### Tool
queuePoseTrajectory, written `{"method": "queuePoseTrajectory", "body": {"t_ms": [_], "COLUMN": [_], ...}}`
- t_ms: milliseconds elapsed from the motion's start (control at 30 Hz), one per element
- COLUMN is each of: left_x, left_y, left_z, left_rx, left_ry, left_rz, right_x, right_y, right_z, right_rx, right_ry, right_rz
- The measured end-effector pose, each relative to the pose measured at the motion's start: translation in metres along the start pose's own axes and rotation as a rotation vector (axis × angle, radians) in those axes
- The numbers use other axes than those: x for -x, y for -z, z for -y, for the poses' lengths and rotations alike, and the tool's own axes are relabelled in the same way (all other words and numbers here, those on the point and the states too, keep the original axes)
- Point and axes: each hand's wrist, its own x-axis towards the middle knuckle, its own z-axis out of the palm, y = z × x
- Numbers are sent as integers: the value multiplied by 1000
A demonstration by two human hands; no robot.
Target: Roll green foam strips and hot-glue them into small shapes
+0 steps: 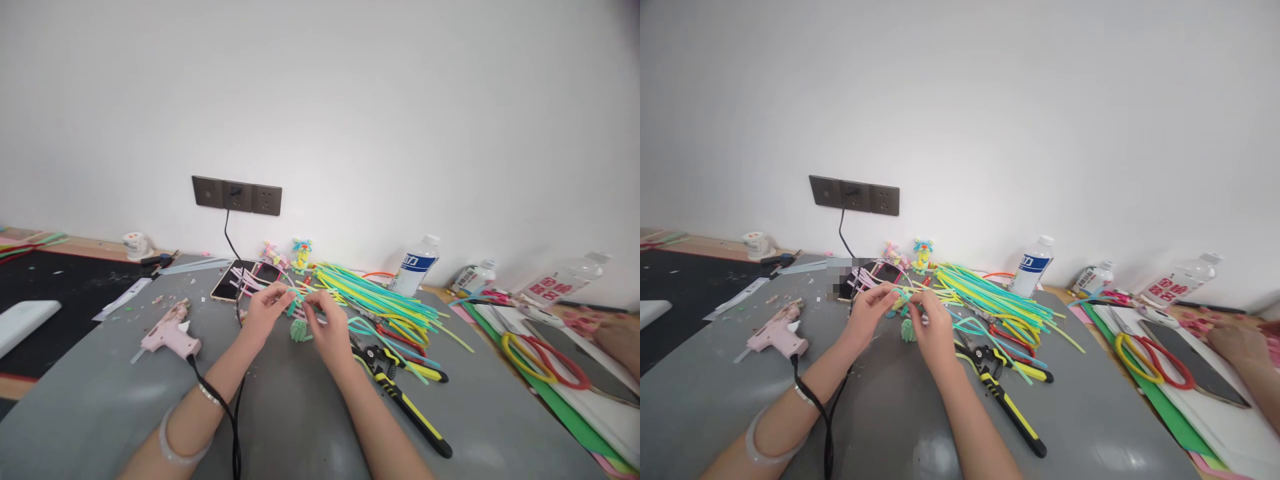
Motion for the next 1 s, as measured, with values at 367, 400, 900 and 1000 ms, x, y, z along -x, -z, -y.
{"method": "queuePoseTrajectory", "body": {"t_ms": [367,400,900,1000], "left_x": [-5,-5,-4,-3], "left_y": [12,12,12,10], "left_z": [7,7,7,6], "left_rx": [-210,-210,-65,13], "left_ry": [41,47,145,145], "left_rz": [325,329,223,151], "right_x": [-8,-8,-9,-7], "right_y": [24,25,24,18], "right_z": [-19,-19,-9,-5], "right_rx": [357,360,260,202], "right_ry": [226,222,167,136], "right_rz": [-44,-38,21,20]}}
